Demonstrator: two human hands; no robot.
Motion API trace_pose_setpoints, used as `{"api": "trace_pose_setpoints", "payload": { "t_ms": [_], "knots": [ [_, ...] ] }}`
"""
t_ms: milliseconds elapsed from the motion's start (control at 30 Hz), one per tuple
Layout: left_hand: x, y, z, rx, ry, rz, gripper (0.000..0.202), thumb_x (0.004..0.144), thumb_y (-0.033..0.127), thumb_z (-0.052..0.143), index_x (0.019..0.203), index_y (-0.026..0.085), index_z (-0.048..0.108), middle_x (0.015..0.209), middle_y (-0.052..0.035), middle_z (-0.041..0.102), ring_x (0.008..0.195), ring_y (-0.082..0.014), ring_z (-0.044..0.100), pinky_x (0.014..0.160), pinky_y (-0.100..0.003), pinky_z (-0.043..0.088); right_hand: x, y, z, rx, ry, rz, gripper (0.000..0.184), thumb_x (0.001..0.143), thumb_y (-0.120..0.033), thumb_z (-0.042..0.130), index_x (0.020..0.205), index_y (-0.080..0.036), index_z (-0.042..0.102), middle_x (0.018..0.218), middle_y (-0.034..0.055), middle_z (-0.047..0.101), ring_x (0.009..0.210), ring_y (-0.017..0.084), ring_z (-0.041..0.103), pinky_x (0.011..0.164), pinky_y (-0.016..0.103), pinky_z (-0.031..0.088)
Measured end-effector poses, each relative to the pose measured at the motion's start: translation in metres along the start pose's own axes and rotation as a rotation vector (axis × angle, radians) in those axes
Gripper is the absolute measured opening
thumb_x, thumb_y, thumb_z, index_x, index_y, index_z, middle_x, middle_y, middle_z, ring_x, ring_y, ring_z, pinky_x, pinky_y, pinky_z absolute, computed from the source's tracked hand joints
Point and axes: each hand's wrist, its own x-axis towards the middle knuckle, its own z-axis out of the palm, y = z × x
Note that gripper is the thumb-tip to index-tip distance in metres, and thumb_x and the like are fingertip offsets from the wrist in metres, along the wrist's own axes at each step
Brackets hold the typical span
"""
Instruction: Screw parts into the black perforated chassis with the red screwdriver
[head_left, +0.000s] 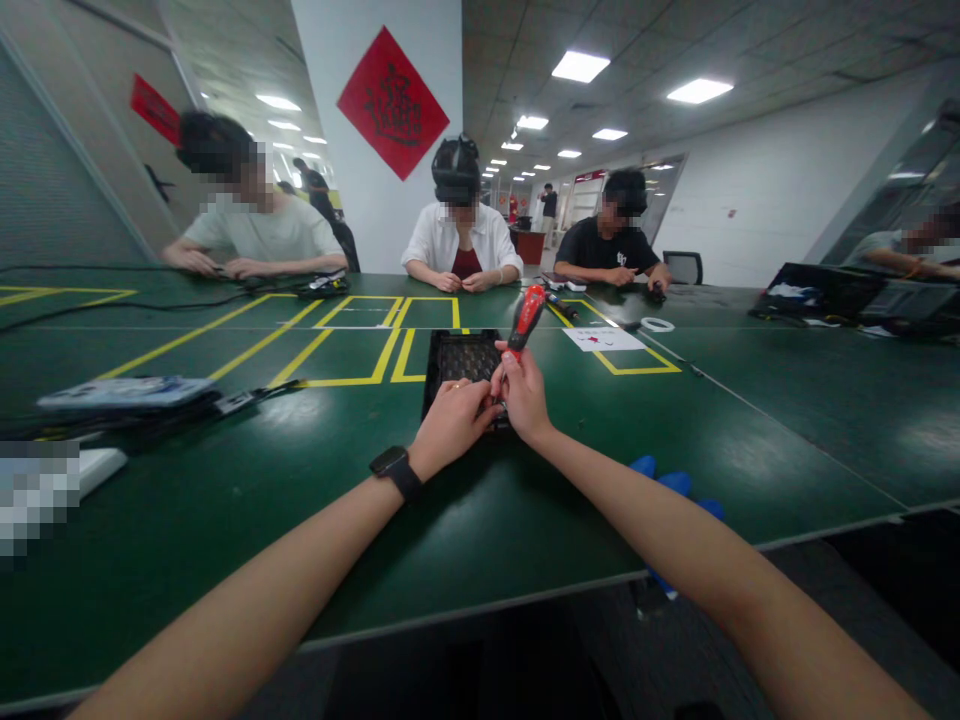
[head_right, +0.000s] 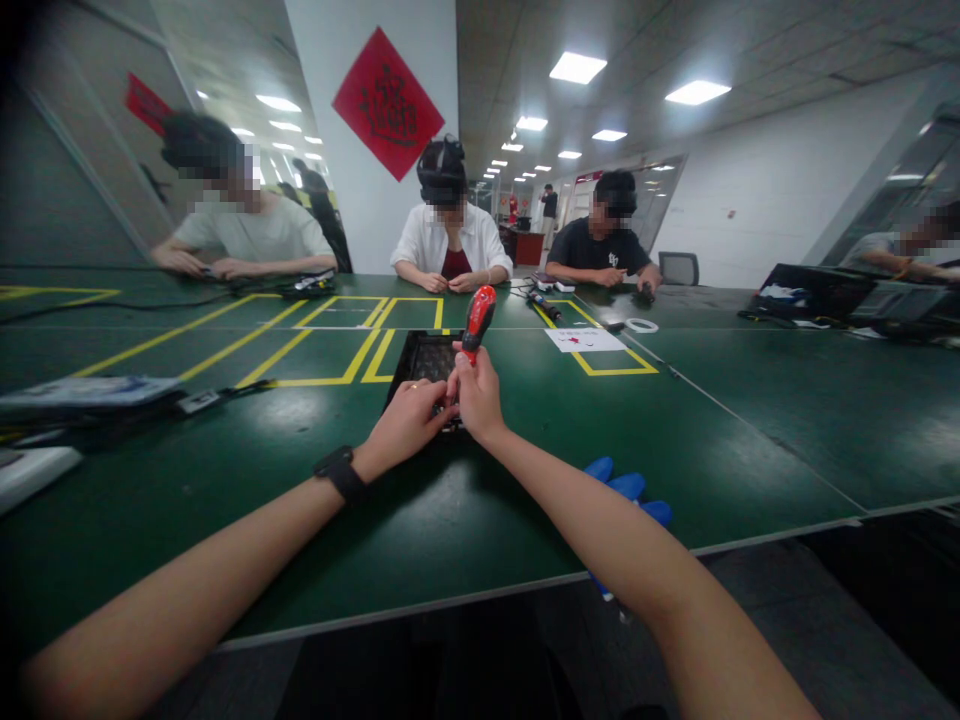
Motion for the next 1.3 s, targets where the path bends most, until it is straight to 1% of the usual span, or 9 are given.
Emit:
{"api": "trace_pose_setpoints", "payload": {
  "t_ms": [133, 267, 433, 600, 767, 867, 967, 1100, 1300],
  "knots": [
    [-0.0008, -0.0023, 0.0020, -0.039, 0.025, -0.037, 0.016, 0.081, 0.034, 0.060, 0.080, 0.019, 0.054, 0.077, -0.0011, 0.061, 0.079, -0.0193, 0.054, 0.076, -0.033, 0.036, 0.0004, -0.0003, -0.0001, -0.022, 0.033, -0.029, 0.031, 0.088, -0.044, 0.042, 0.105, -0.019, 0.049, 0.050, -0.0090, 0.043, 0.041, 0.006, 0.039, 0.044, 0.017, 0.034],
    [0.0001, -0.0050, 0.0037, -0.056, 0.013, -0.049, 0.014, 0.082, 0.032, 0.060, 0.079, 0.019, 0.056, 0.077, -0.0017, 0.062, 0.079, -0.0192, 0.054, 0.075, -0.032, 0.036, 0.0006, -0.0012, 0.0000, -0.035, 0.028, -0.035, 0.030, 0.088, -0.044, 0.043, 0.104, -0.019, 0.049, 0.050, -0.0090, 0.043, 0.043, 0.006, 0.040, 0.045, 0.017, 0.034],
    [0.0013, -0.0058, 0.0025, -0.058, -0.005, -0.023, 0.012, 0.086, 0.027, 0.053, 0.080, 0.018, 0.058, 0.076, -0.0027, 0.063, 0.078, -0.0189, 0.055, 0.075, -0.032, 0.037, -0.0001, -0.0009, 0.0000, -0.029, 0.038, -0.030, 0.032, 0.090, -0.043, 0.040, 0.110, -0.020, 0.049, 0.052, -0.0081, 0.046, 0.041, 0.006, 0.037, 0.044, 0.017, 0.033],
    [0.0020, -0.0059, 0.0008, -0.099, -0.026, -0.003, 0.017, 0.088, 0.024, 0.046, 0.083, 0.019, 0.061, 0.076, -0.0030, 0.063, 0.077, -0.0178, 0.056, 0.074, -0.031, 0.038, -0.0011, -0.0011, -0.0002, -0.038, 0.029, -0.031, 0.033, 0.090, -0.040, 0.038, 0.113, -0.019, 0.049, 0.054, -0.0073, 0.047, 0.041, 0.006, 0.036, 0.043, 0.018, 0.032],
    [0.0017, -0.0058, 0.0014, -0.123, 0.005, -0.035, 0.010, 0.082, 0.028, 0.057, 0.082, 0.018, 0.060, 0.078, -0.0024, 0.064, 0.076, -0.0176, 0.057, 0.071, -0.030, 0.039, -0.0005, 0.0002, 0.0000, -0.052, 0.040, -0.033, 0.032, 0.089, -0.041, 0.041, 0.111, -0.019, 0.049, 0.053, -0.0078, 0.045, 0.043, 0.006, 0.037, 0.044, 0.017, 0.033],
    [0.0011, -0.0066, 0.0025, -0.180, 0.021, -0.055, 0.014, 0.076, 0.030, 0.066, 0.080, 0.018, 0.058, 0.077, -0.0010, 0.064, 0.073, -0.0159, 0.057, 0.068, -0.028, 0.040, 0.0009, 0.0026, 0.0000, -0.048, 0.050, -0.031, 0.032, 0.089, -0.042, 0.041, 0.110, -0.020, 0.048, 0.053, -0.0079, 0.045, 0.043, 0.006, 0.038, 0.044, 0.017, 0.033],
    [0.0008, -0.0070, 0.0030, -0.221, 0.024, -0.063, 0.016, 0.076, 0.031, 0.066, 0.079, 0.018, 0.058, 0.075, -0.0008, 0.064, 0.068, -0.0144, 0.057, 0.065, -0.026, 0.040, 0.0021, 0.0048, 0.0000, -0.043, 0.054, -0.021, 0.031, 0.089, -0.042, 0.042, 0.110, -0.020, 0.047, 0.053, -0.0080, 0.044, 0.044, 0.006, 0.039, 0.045, 0.017, 0.033],
    [0.0011, -0.0056, 0.0020, -0.199, 0.023, -0.059, 0.015, 0.078, 0.030, 0.064, 0.076, 0.017, 0.057, 0.072, -0.0018, 0.063, 0.066, -0.0145, 0.057, 0.064, -0.026, 0.040, 0.0020, 0.0054, -0.0004, -0.035, 0.054, -0.011, 0.032, 0.088, -0.042, 0.042, 0.110, -0.020, 0.047, 0.054, -0.0077, 0.045, 0.044, 0.006, 0.039, 0.045, 0.017, 0.032],
    [0.0019, -0.0039, 0.0003, -0.146, 0.000, -0.021, 0.009, 0.081, 0.026, 0.059, 0.076, 0.018, 0.057, 0.073, -0.0023, 0.064, 0.069, -0.0166, 0.058, 0.068, -0.029, 0.040, 0.0021, 0.0042, -0.0016, -0.029, 0.047, -0.014, 0.031, 0.089, -0.042, 0.040, 0.108, -0.020, 0.049, 0.056, -0.0062, 0.048, 0.043, 0.006, 0.037, 0.043, 0.018, 0.031]
  ]
}}
